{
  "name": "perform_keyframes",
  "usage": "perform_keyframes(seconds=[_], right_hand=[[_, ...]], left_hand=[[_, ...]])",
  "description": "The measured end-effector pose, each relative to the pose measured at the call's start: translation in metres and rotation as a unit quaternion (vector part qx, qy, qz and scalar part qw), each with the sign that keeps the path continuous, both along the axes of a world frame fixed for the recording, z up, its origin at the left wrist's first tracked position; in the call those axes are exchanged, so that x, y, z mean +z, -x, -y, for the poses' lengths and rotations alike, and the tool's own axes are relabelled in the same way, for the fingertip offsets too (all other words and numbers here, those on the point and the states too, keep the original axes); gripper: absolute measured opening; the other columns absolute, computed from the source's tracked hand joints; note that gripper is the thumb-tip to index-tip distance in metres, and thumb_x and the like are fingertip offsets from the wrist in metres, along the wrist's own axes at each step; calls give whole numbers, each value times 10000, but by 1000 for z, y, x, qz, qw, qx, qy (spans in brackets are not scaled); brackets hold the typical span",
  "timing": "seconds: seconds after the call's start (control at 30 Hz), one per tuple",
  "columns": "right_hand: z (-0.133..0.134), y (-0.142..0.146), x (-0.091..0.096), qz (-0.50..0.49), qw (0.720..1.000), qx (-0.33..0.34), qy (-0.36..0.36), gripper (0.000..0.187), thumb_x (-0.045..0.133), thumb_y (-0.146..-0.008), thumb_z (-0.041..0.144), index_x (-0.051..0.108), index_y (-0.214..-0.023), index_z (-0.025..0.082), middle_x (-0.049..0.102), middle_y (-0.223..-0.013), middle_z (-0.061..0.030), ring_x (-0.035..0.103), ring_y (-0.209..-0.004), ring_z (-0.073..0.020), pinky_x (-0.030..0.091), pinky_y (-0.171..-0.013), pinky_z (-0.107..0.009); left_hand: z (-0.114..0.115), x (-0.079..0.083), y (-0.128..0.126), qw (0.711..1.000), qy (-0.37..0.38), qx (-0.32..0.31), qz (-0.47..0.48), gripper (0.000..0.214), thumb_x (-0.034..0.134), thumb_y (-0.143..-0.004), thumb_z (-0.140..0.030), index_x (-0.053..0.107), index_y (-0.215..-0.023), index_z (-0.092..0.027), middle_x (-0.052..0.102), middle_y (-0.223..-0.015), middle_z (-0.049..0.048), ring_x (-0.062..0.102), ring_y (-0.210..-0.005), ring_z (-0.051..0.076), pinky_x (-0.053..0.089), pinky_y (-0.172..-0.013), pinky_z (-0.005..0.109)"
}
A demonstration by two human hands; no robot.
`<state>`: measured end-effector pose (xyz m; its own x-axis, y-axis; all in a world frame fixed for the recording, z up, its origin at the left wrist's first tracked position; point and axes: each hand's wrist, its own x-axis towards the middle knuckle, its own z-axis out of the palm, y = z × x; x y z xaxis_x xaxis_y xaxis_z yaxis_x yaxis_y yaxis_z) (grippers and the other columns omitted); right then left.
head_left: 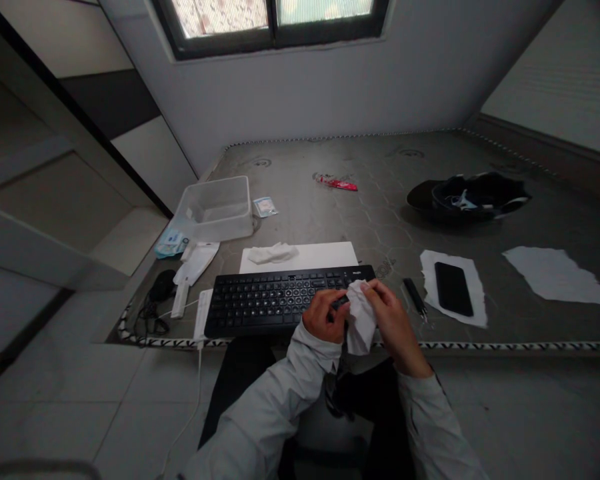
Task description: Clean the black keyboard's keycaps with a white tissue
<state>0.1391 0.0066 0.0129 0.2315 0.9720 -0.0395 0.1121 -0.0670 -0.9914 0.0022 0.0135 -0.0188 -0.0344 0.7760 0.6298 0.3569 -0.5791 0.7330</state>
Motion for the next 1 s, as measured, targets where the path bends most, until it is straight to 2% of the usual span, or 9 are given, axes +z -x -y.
perform_keyframes(seconds=[0.13,0.23,0.33,0.43,0.5,0.6,0.67,0.87,1.0], right_hand=[[3,-13,5,70,990,-116,-30,279,559,-831,484,538,-753,217,659,-864,-54,604,-791,-204,473,-624,-274],[5,-29,8,44,986,-158,-44,198,607,-786,397,503,-825,234,677,-1009,-84,637,-864,-227,495,-685,-305],[7,-43,9,32,994,-98,-36,137,542,-772,303,503,-890,244,689,-881,-50,646,-768,-211,488,-667,-309],[8,-46,10,131,991,8,-9,130,495,-769,256,591,-855,235,662,-732,-8,625,-742,-201,473,-745,-333],[9,-41,12,180,982,64,0,168,522,-782,274,650,-884,238,684,-767,-9,632,-792,-214,467,-812,-363],[9,-30,16,191,975,111,-12,234,568,-819,370,694,-975,250,718,-968,-38,641,-937,-246,458,-894,-404],[9,-24,18,194,974,113,-19,252,594,-822,421,713,-970,255,720,-1014,-45,642,-972,-255,461,-906,-409],[6,-23,13,175,980,89,-9,251,675,-754,468,728,-849,241,732,-868,-36,669,-832,-241,499,-820,-375],[2,-36,5,182,983,21,1,284,680,-741,489,737,-852,235,734,-854,-38,669,-831,-240,493,-799,-361]], left_hand=[[-4,-5,0,1000,-4,23,11,185,579,-886,-283,688,-986,-172,690,-937,74,533,-504,65,488,-470,187],[-5,-7,0,1000,5,18,-1,203,565,-894,-294,693,-1004,-181,691,-937,73,545,-523,74,490,-467,188],[-4,-7,0,1000,4,6,-13,216,552,-902,-289,699,-1031,-198,684,-957,74,599,-614,96,513,-494,187],[-3,-8,-2,1000,-3,2,-27,226,547,-911,-289,703,-1060,-221,678,-968,70,641,-704,113,550,-572,196],[-3,-9,-3,999,0,-9,-43,246,549,-913,-311,690,-1093,-221,688,-958,64,644,-693,113,558,-590,200],[-2,-10,-3,997,16,-31,-65,298,559,-907,-357,654,-1147,-207,712,-921,51,626,-614,107,548,-537,201],[-3,-12,-2,996,26,-38,-72,325,573,-898,-368,634,-1172,-202,724,-911,45,629,-588,106,545,-518,202],[-5,-17,-3,995,-17,-49,-84,315,577,-900,-353,617,-1183,-223,746,-927,29,682,-644,122,594,-613,227],[-5,-14,-3,995,-2,-42,-85,275,584,-901,-311,626,-1157,-220,743,-912,20,687,-666,116,588,-642,211]])
